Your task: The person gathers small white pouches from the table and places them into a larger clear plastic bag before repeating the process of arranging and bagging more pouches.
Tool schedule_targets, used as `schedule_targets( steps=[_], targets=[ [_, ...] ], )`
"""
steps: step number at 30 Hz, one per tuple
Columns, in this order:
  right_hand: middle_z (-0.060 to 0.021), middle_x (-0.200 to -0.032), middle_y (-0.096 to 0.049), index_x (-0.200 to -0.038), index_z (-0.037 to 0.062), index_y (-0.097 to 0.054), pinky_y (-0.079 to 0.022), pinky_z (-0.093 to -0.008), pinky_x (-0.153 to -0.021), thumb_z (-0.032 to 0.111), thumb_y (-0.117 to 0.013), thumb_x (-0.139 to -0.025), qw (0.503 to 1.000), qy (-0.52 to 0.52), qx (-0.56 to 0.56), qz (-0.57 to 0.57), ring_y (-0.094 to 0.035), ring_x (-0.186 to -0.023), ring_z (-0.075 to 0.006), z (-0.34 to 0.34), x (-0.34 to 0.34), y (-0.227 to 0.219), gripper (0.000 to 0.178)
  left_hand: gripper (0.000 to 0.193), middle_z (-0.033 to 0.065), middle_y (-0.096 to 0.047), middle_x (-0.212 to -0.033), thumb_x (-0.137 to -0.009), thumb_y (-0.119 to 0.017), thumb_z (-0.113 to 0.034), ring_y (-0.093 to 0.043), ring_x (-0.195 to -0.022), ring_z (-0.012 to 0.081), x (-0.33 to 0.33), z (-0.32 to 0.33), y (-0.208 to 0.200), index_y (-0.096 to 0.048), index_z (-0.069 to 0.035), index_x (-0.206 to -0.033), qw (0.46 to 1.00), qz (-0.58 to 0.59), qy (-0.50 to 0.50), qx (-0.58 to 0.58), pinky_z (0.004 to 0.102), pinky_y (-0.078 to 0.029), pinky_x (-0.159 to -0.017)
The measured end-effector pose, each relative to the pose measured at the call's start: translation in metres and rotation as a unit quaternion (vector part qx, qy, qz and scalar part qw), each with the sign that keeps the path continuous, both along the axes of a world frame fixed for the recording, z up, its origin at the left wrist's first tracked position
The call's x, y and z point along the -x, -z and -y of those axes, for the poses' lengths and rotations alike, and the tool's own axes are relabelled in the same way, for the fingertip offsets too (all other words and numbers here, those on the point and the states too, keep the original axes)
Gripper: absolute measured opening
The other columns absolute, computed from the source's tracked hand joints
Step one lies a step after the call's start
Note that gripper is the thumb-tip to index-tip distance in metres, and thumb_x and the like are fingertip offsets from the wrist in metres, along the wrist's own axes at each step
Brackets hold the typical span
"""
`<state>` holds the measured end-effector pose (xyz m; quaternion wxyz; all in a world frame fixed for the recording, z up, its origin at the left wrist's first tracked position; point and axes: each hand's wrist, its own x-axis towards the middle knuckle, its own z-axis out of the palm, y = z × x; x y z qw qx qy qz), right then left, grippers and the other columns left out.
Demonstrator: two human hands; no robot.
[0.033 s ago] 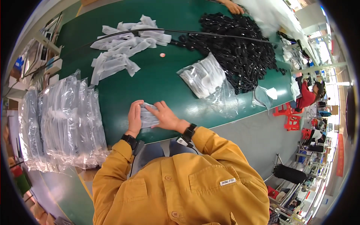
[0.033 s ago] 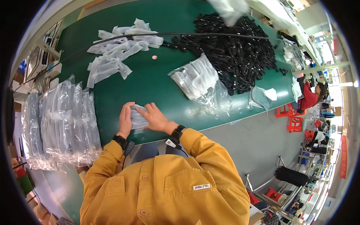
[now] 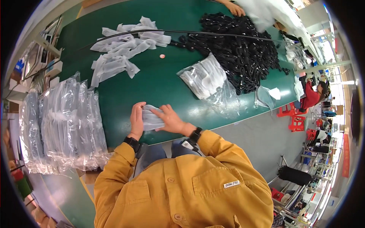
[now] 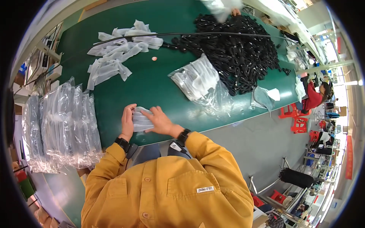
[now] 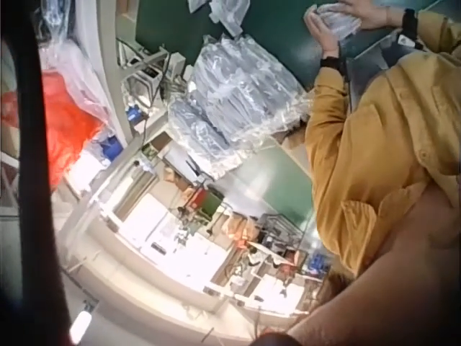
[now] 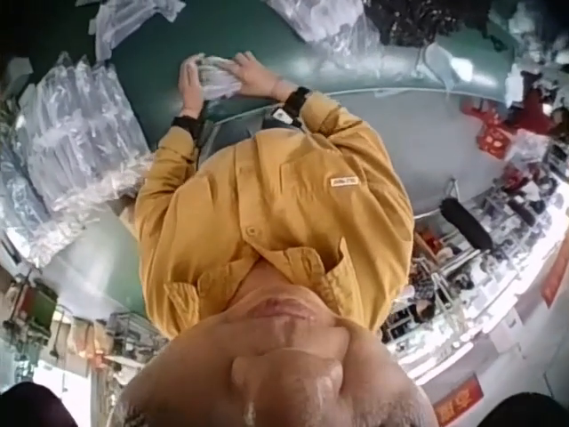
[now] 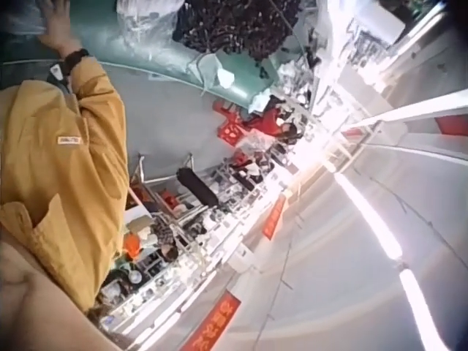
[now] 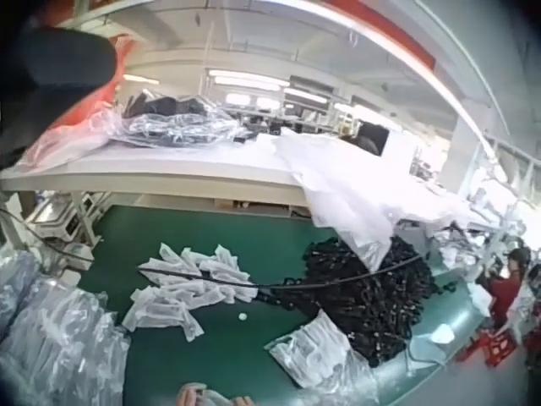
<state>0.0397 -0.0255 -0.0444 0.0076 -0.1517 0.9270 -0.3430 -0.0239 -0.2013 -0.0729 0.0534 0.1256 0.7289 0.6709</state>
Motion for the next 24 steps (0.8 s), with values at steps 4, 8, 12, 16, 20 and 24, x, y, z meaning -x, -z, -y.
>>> schedule_targets(
  steps=[4, 8, 12, 16, 20, 24],
  targets=[
    [-0.0183, -0.119, -0.051, -0.145, 0.0175, -0.04, -0.039, -0.0414, -0.099, 0.032, -0.08, -0.071, 0.95, 0.051, 0.19, 0.244, -0.047, -0.112, -0.0371, -0.099, -0.086, -0.054, 0.086, 0.022, 0.0146, -0.052, -0.104, -0.088, -0.06, -0.012, -0.052, -0.098, 0.0268, -0.037, -0.066, -0.034, -0.056, -0.003, -0.108, 0.99, -0.094, 0.012, 0.101, 0.0339, -0.043, -0.088],
    [-0.011, -0.133, -0.052, -0.142, -0.0001, -0.039, -0.038, -0.0333, -0.102, 0.037, -0.078, -0.075, 0.805, 0.195, 0.454, 0.328, -0.046, -0.124, -0.0211, -0.215, -0.209, -0.078, 0.086, 0.041, 0.0159, -0.049, -0.107, -0.077, -0.072, -0.019, -0.046, -0.102, 0.0347, -0.094, -0.165, -0.089, -0.055, -0.004, -0.111, 0.953, -0.254, 0.126, 0.11, 0.044, -0.04, -0.091],
    [-0.0068, -0.131, -0.053, -0.139, -0.0009, -0.042, -0.039, -0.0295, -0.097, 0.049, -0.079, -0.07, 0.796, 0.274, 0.49, 0.224, -0.049, -0.117, -0.0159, -0.251, -0.25, -0.081, 0.092, 0.029, 0.0144, -0.052, -0.099, -0.079, -0.07, -0.015, -0.051, -0.095, 0.0311, -0.116, -0.243, -0.099, -0.057, -0.006, -0.103, 0.927, -0.332, 0.096, 0.145, 0.0413, -0.043, -0.084],
    [-0.0072, -0.131, -0.053, -0.14, -0.0012, -0.041, -0.039, -0.0283, -0.095, 0.046, -0.077, -0.074, 0.803, 0.256, 0.504, 0.187, -0.05, -0.115, -0.0159, -0.27, -0.231, -0.052, 0.089, 0.016, 0.0125, -0.053, -0.086, -0.082, -0.066, -0.013, -0.054, -0.079, 0.0277, -0.102, -0.27, -0.064, -0.056, -0.004, -0.091, 0.933, -0.268, 0.17, 0.167, 0.0385, -0.045, -0.071],
    [-0.0068, -0.13, -0.053, -0.14, -0.0015, -0.04, -0.041, -0.0278, -0.092, 0.043, -0.077, -0.074, 0.817, 0.157, 0.514, 0.209, -0.05, -0.112, -0.014, -0.268, -0.166, -0.037, 0.088, 0.012, 0.0119, -0.052, -0.075, -0.086, -0.063, -0.011, -0.053, -0.066, 0.0275, -0.094, -0.26, -0.087, -0.054, -0.002, -0.085, 0.972, -0.202, 0.088, 0.078, 0.0371, -0.044, -0.061],
    [-0.0061, -0.123, -0.058, -0.138, -0.0019, -0.044, -0.043, -0.0261, -0.087, 0.036, -0.079, -0.075, 0.846, 0.184, 0.464, 0.188, -0.053, -0.106, -0.0129, -0.259, -0.111, -0.035, 0.082, 0.012, 0.0158, -0.054, -0.079, -0.088, -0.06, -0.015, -0.055, -0.073, 0.0372, -0.086, -0.251, -0.107, -0.055, -0.004, -0.085, 0.979, -0.188, 0.033, 0.079, 0.0426, -0.045, -0.063]
  ],
)
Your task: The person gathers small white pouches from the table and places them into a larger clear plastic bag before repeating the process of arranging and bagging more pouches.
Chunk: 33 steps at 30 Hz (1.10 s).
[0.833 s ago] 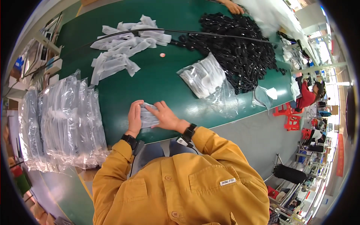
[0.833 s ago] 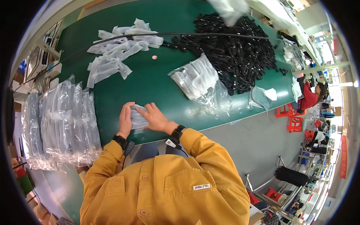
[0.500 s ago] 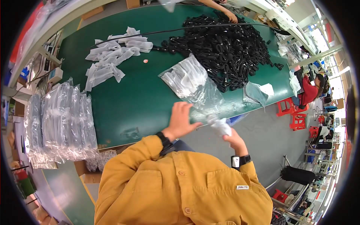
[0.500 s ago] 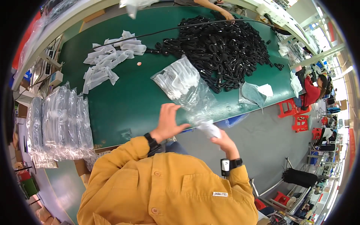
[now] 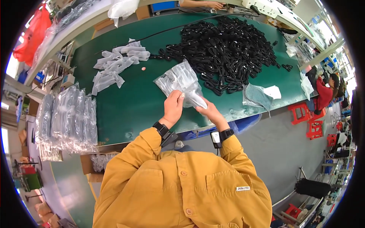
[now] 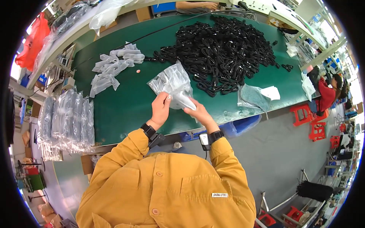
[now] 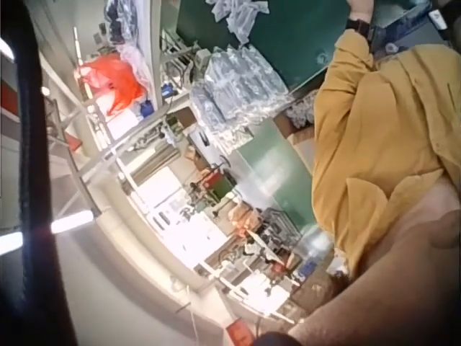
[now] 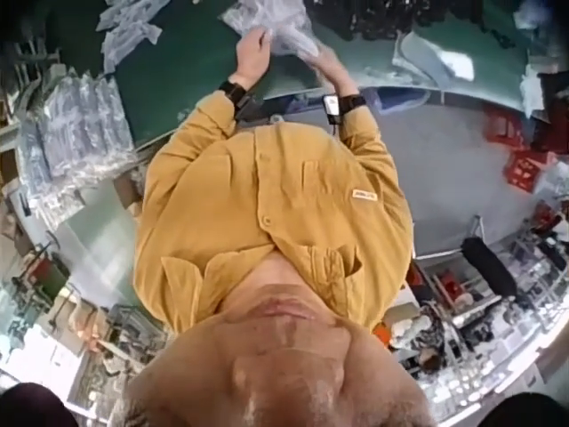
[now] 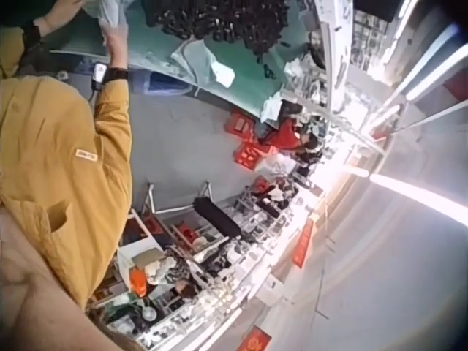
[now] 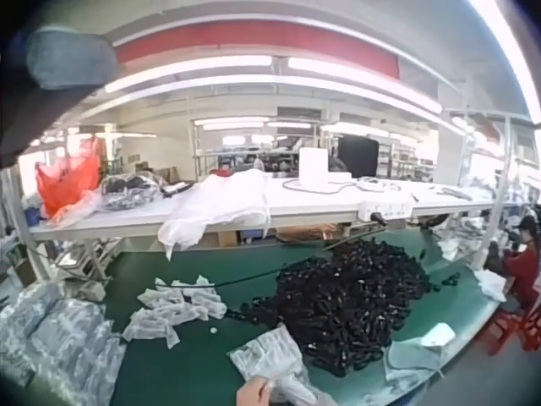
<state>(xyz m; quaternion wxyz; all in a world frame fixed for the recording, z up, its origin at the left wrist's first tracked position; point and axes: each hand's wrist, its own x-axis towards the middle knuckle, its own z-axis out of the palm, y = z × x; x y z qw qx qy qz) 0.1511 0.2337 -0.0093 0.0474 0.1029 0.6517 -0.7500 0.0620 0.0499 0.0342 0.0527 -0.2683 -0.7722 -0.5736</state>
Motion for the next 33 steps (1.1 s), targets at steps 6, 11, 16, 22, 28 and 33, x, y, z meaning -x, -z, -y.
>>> schedule_targets(
  steps=[6, 11, 16, 22, 28, 33],
  targets=[
    [-0.0046, -0.112, -0.063, -0.135, -0.002, -0.049, -0.044, -0.0244, -0.085, 0.026, -0.076, -0.082, 0.974, 0.223, 0.036, 0.018, -0.056, -0.1, -0.0116, 0.005, 0.011, 0.035, 0.066, 0.015, 0.0145, -0.053, -0.073, -0.087, -0.061, -0.012, -0.056, -0.067, 0.0313, -0.03, 0.012, -0.027, -0.053, -0.001, -0.083, 0.983, -0.03, 0.013, 0.183, 0.0376, -0.046, -0.063],
    [-0.0049, -0.114, -0.062, -0.136, -0.0022, -0.047, -0.043, -0.0244, -0.085, 0.023, -0.073, -0.085, 0.975, 0.186, 0.114, 0.039, -0.055, -0.099, -0.0109, 0.002, -0.003, 0.012, 0.062, 0.014, 0.0196, -0.058, -0.107, -0.081, -0.056, 0.0, -0.057, -0.099, 0.0368, -0.065, -0.022, 0.016, -0.054, 0.001, -0.095, 0.958, 0.094, 0.26, 0.074, 0.0439, -0.046, -0.083],
    [-0.0057, -0.117, -0.06, -0.138, -0.003, -0.044, -0.043, -0.0249, -0.087, 0.023, -0.073, -0.085, 0.975, 0.21, 0.065, 0.021, -0.055, -0.101, -0.0108, -0.001, -0.011, -0.003, 0.065, 0.024, 0.029, -0.052, -0.118, -0.076, -0.049, 0.007, -0.051, -0.108, 0.0447, -0.017, -0.083, 0.077, -0.054, 0.007, -0.099, 0.991, -0.077, -0.06, 0.095, 0.0502, -0.042, -0.091],
    [-0.0073, -0.121, -0.058, -0.14, -0.0035, -0.041, -0.042, -0.0257, -0.092, 0.025, -0.074, -0.085, 0.979, 0.188, 0.077, 0.013, -0.054, -0.105, -0.012, 0.01, -0.025, 0.001, 0.07, 0.026, 0.0325, -0.055, -0.109, -0.073, -0.052, 0.003, -0.047, -0.11, 0.047, 0.037, -0.084, 0.076, -0.055, 0.008, -0.098, 0.947, -0.074, -0.112, 0.291, 0.0515, -0.042, -0.087],
    [-0.0074, -0.123, -0.057, -0.141, -0.0033, -0.04, -0.041, -0.0258, -0.094, 0.026, -0.074, -0.084, 0.979, 0.182, 0.089, 0.014, -0.053, -0.107, -0.0126, 0.009, -0.03, 0.005, 0.072, 0.036, 0.0357, -0.052, -0.115, -0.072, -0.054, 0.0, -0.039, -0.121, 0.0495, 0.024, -0.066, 0.071, -0.054, 0.013, -0.106, 0.926, -0.041, 0.054, 0.371, 0.055, -0.033, -0.1],
    [-0.0058, -0.12, -0.057, -0.138, -0.0025, -0.043, -0.041, -0.025, -0.091, 0.029, -0.073, -0.085, 0.979, 0.179, 0.091, 0.018, -0.053, -0.104, -0.0114, 0.011, -0.019, 0.007, 0.069, 0.045, 0.0364, -0.044, -0.125, -0.076, -0.055, -0.001, -0.035, -0.125, 0.0526, 0.013, -0.059, 0.111, -0.049, 0.013, -0.119, 0.924, -0.176, -0.13, 0.314, 0.0576, -0.029, -0.104]
  ],
)
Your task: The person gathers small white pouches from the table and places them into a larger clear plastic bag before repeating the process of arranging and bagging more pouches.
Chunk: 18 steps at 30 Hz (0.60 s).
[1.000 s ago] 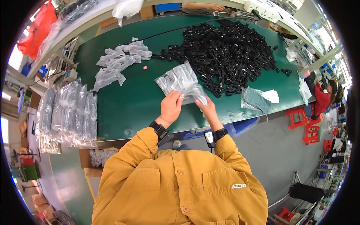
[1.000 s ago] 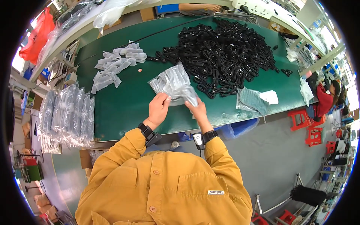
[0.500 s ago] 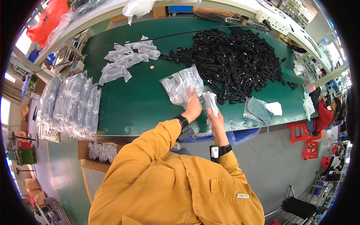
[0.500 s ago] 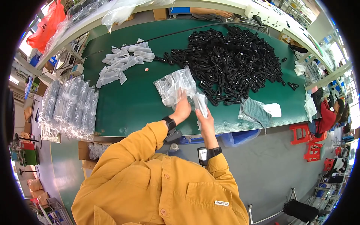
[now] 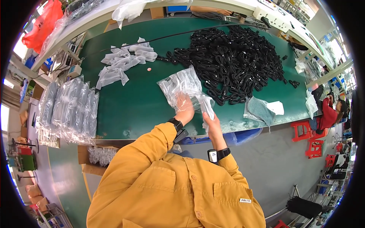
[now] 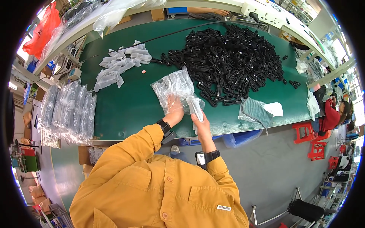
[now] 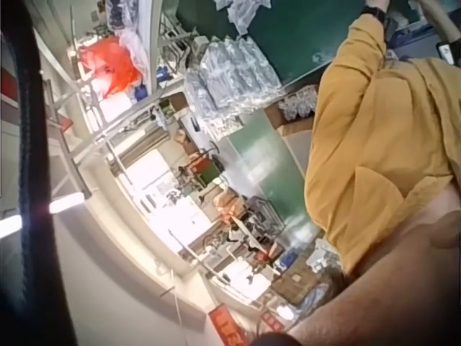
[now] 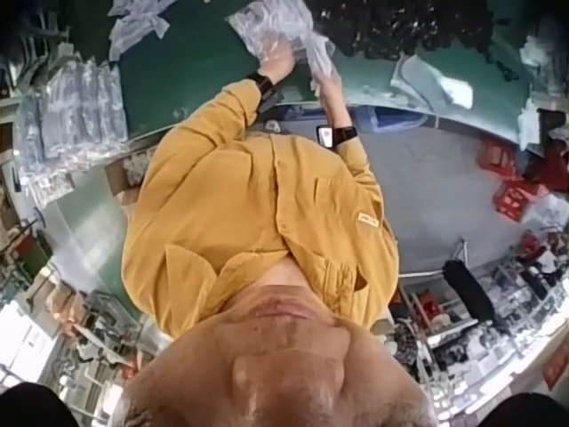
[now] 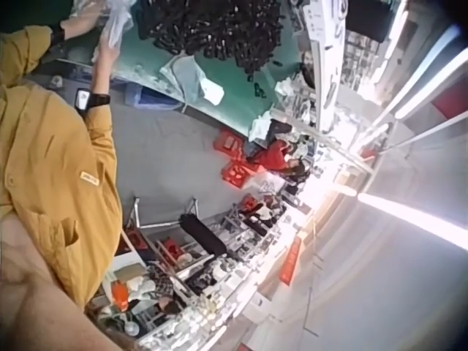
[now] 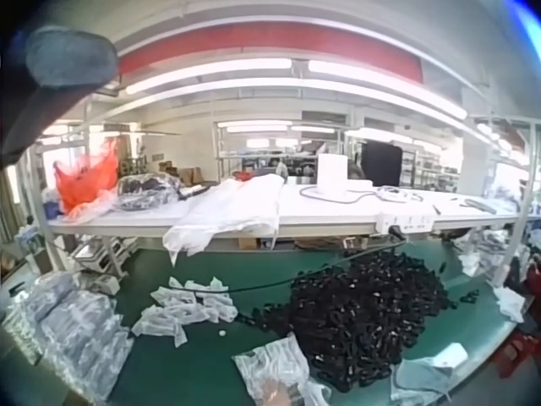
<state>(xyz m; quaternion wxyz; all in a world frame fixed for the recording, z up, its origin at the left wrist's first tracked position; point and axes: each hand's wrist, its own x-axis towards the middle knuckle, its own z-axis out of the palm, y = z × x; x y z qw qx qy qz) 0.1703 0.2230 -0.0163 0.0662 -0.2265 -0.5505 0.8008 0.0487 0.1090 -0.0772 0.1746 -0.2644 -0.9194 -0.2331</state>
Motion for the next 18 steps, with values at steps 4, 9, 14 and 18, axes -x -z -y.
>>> schedule_targets(
  steps=[4, 9, 14, 18],
  targets=[
    [-0.003, -0.113, -0.057, -0.134, -0.0011, -0.047, -0.041, -0.0237, -0.085, 0.031, -0.072, -0.085, 0.999, 0.021, 0.033, 0.023, -0.051, -0.097, -0.0096, -0.006, 0.001, 0.004, 0.064, 0.057, 0.0372, -0.032, -0.135, -0.078, -0.059, -0.003, -0.028, -0.13, 0.0543, -0.014, 0.004, -0.028, -0.042, 0.012, -0.13, 0.998, 0.025, 0.058, -0.017, 0.0559, -0.025, -0.109],
    [0.0002, -0.105, -0.057, -0.129, 0.0004, -0.051, -0.04, -0.0232, -0.08, 0.033, -0.071, -0.086, 0.998, 0.03, 0.062, -0.005, -0.049, -0.09, -0.0078, -0.001, 0.01, -0.002, 0.058, 0.06, 0.037, -0.03, -0.136, -0.079, -0.063, -0.007, -0.027, -0.129, 0.0549, 0.004, 0.011, -0.017, -0.04, 0.01, -0.131, 0.989, 0.092, 0.031, -0.107, 0.0551, -0.027, -0.108],
    [0.0, -0.105, -0.057, -0.13, 0.0003, -0.05, -0.041, -0.0232, -0.08, 0.032, -0.071, -0.087, 0.998, 0.029, 0.062, -0.017, -0.049, -0.091, -0.0079, 0.002, 0.011, 0.002, 0.057, 0.062, 0.0396, -0.031, -0.135, -0.078, -0.064, -0.012, -0.027, -0.129, 0.0543, 0.019, 0.006, -0.032, -0.04, 0.013, -0.13, 0.977, 0.196, -0.044, -0.071, 0.0547, -0.025, -0.109],
    [0.0002, -0.105, -0.057, -0.13, 0.0004, -0.05, -0.041, -0.0231, -0.08, 0.031, -0.07, -0.087, 0.998, 0.02, 0.067, 0.008, -0.049, -0.09, -0.0075, 0.003, 0.011, 0.001, 0.056, 0.068, 0.039, -0.031, -0.135, -0.079, -0.067, -0.015, -0.027, -0.13, 0.0543, 0.015, 0.005, -0.031, -0.036, 0.011, -0.133, 0.964, 0.255, -0.042, -0.063, 0.054, -0.025, -0.109]
  ],
)
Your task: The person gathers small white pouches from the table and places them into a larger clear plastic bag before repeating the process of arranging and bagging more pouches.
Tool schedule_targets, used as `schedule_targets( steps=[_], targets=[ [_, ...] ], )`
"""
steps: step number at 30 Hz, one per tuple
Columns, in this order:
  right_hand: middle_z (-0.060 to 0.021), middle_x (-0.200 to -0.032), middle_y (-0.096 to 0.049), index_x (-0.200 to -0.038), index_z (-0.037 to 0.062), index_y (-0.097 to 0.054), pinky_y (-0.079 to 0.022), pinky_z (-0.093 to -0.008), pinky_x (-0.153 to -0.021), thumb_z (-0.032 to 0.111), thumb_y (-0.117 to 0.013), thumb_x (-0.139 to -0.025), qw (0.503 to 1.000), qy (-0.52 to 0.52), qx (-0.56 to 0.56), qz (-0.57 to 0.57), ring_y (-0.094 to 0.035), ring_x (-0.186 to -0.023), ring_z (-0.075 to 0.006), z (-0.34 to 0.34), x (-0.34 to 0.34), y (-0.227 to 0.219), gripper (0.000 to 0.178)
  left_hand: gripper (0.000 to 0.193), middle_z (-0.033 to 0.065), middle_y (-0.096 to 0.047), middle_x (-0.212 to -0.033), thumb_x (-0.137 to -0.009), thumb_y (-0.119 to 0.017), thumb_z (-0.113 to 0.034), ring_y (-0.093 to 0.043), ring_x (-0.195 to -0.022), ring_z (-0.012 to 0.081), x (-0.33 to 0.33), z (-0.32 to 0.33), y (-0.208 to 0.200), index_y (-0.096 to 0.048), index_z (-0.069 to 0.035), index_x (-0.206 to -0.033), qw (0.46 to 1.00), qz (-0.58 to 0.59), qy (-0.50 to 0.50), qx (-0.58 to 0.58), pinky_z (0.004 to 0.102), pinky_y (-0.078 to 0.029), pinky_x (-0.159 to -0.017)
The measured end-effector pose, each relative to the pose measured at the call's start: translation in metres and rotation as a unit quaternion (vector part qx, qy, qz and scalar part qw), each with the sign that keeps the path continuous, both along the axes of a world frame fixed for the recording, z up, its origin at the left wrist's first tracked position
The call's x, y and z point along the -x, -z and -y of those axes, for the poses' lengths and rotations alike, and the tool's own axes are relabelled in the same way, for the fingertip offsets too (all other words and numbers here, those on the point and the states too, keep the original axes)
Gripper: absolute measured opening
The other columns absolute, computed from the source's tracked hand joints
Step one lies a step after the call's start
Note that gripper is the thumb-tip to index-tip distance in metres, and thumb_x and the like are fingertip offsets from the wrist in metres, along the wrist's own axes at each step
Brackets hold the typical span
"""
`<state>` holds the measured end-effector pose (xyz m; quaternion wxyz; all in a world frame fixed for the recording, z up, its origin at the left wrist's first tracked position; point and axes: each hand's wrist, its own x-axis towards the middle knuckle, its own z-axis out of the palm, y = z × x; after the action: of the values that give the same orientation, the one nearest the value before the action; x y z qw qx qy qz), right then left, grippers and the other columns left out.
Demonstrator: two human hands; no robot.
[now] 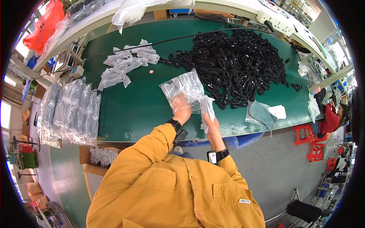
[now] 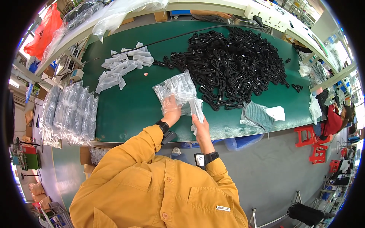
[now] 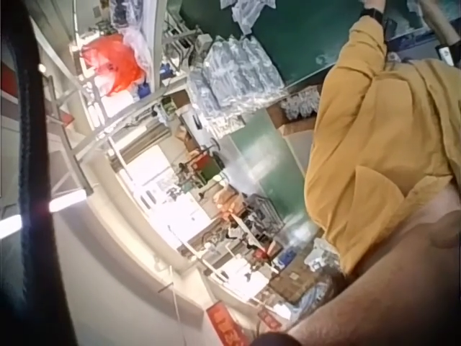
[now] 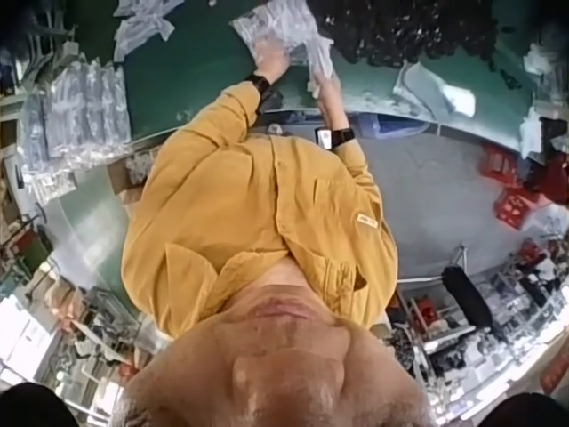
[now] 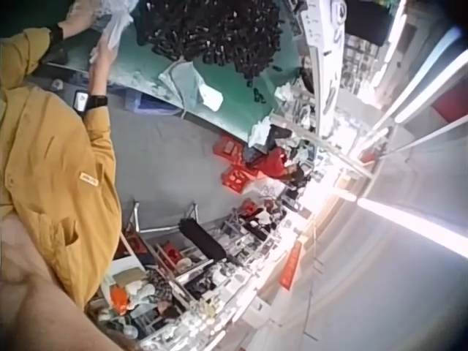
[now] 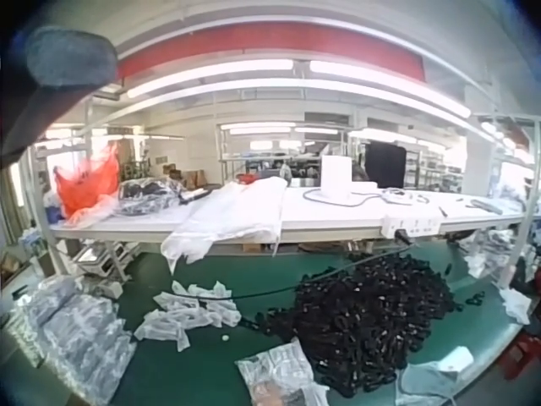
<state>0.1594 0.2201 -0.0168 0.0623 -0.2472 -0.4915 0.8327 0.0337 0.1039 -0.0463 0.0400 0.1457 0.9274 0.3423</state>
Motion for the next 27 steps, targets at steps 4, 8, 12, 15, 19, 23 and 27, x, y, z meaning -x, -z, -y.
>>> schedule_targets(
  steps=[4, 8, 12, 15, 19, 23, 27],
  targets=[
    [0.0005, -0.097, -0.057, -0.127, 0.0029, -0.051, -0.044, -0.024, -0.065, 0.037, -0.066, -0.089, 0.999, 0.0, -0.036, -0.009, -0.052, -0.081, -0.0083, -0.002, 0.002, 0.006, 0.054, 0.076, 0.0367, -0.029, -0.136, -0.08, -0.067, -0.016, -0.023, -0.132, 0.0532, -0.003, 0.001, 0.018, -0.027, 0.008, -0.14, 0.996, -0.084, -0.009, 0.031, 0.0531, -0.023, -0.111],
    [0.0001, -0.098, -0.058, -0.128, 0.0028, -0.051, -0.044, -0.0242, -0.065, 0.038, -0.067, -0.089, 1.0, 0.004, -0.026, -0.006, -0.052, -0.081, -0.0086, -0.003, 0.0, 0.006, 0.055, 0.071, 0.0346, -0.033, -0.135, -0.08, -0.067, -0.016, -0.025, -0.133, 0.0493, 0.007, -0.003, 0.017, -0.03, 0.009, -0.136, 0.996, -0.09, -0.022, 0.003, 0.05, -0.024, -0.111],
    [-0.0005, -0.098, -0.058, -0.128, 0.0025, -0.051, -0.044, -0.0244, -0.065, 0.039, -0.066, -0.089, 0.999, -0.009, -0.026, -0.015, -0.052, -0.08, -0.0089, 0.002, 0.003, -0.003, 0.056, 0.062, 0.0313, -0.044, -0.127, -0.078, -0.067, -0.012, -0.038, -0.126, 0.0443, 0.023, 0.001, 0.025, -0.036, 0.01, -0.128, 0.992, -0.059, -0.071, -0.081, 0.0465, -0.032, -0.106],
    [0.0011, -0.1, -0.057, -0.127, 0.0009, -0.051, -0.041, -0.0223, -0.075, 0.033, -0.071, -0.086, 1.0, -0.005, 0.013, -0.008, -0.049, -0.085, -0.0073, 0.0, 0.001, -0.002, 0.056, 0.052, 0.0282, -0.047, -0.125, -0.078, -0.066, -0.01, -0.043, -0.123, 0.0405, 0.023, -0.002, 0.015, -0.043, 0.007, -0.123, 0.983, 0.022, -0.107, -0.145, 0.0441, -0.036, -0.102],
    [-0.0016, -0.1, -0.058, -0.129, 0.0022, -0.05, -0.044, -0.0247, -0.066, 0.039, -0.066, -0.089, 1.0, -0.015, -0.024, -0.01, -0.053, -0.081, -0.0093, -0.004, 0.002, 0.005, 0.057, 0.046, 0.0244, -0.052, -0.12, -0.08, -0.064, -0.008, -0.05, -0.114, 0.0392, 0.02, -0.001, 0.012, -0.047, 0.002, -0.121, 0.988, 0.048, -0.053, -0.135, 0.0446, -0.042, -0.096],
    [-0.0016, -0.1, -0.058, -0.129, 0.0022, -0.05, -0.044, -0.0246, -0.066, 0.039, -0.066, -0.089, 1.0, -0.019, -0.018, -0.006, -0.053, -0.081, -0.0094, 0.001, 0.006, 0.008, 0.057, 0.042, 0.0224, -0.057, -0.107, -0.081, -0.062, -0.008, -0.057, -0.1, 0.0403, 0.011, 0.004, 0.028, -0.049, -0.001, -0.121, 0.983, -0.054, 0.053, -0.166, 0.0472, -0.045, -0.085],
    [-0.0018, -0.099, -0.058, -0.128, 0.0022, -0.051, -0.044, -0.0246, -0.066, 0.039, -0.066, -0.088, 0.999, -0.023, -0.023, -0.007, -0.053, -0.081, -0.0096, -0.003, 0.002, 0.01, 0.057, 0.036, 0.025, -0.057, -0.11, -0.082, -0.061, -0.009, -0.054, -0.107, 0.0421, -0.007, 0.01, 0.012, -0.053, 0.001, -0.116, 0.972, 0.034, 0.233, -0.009, 0.048, -0.045, -0.089]
  ],
)
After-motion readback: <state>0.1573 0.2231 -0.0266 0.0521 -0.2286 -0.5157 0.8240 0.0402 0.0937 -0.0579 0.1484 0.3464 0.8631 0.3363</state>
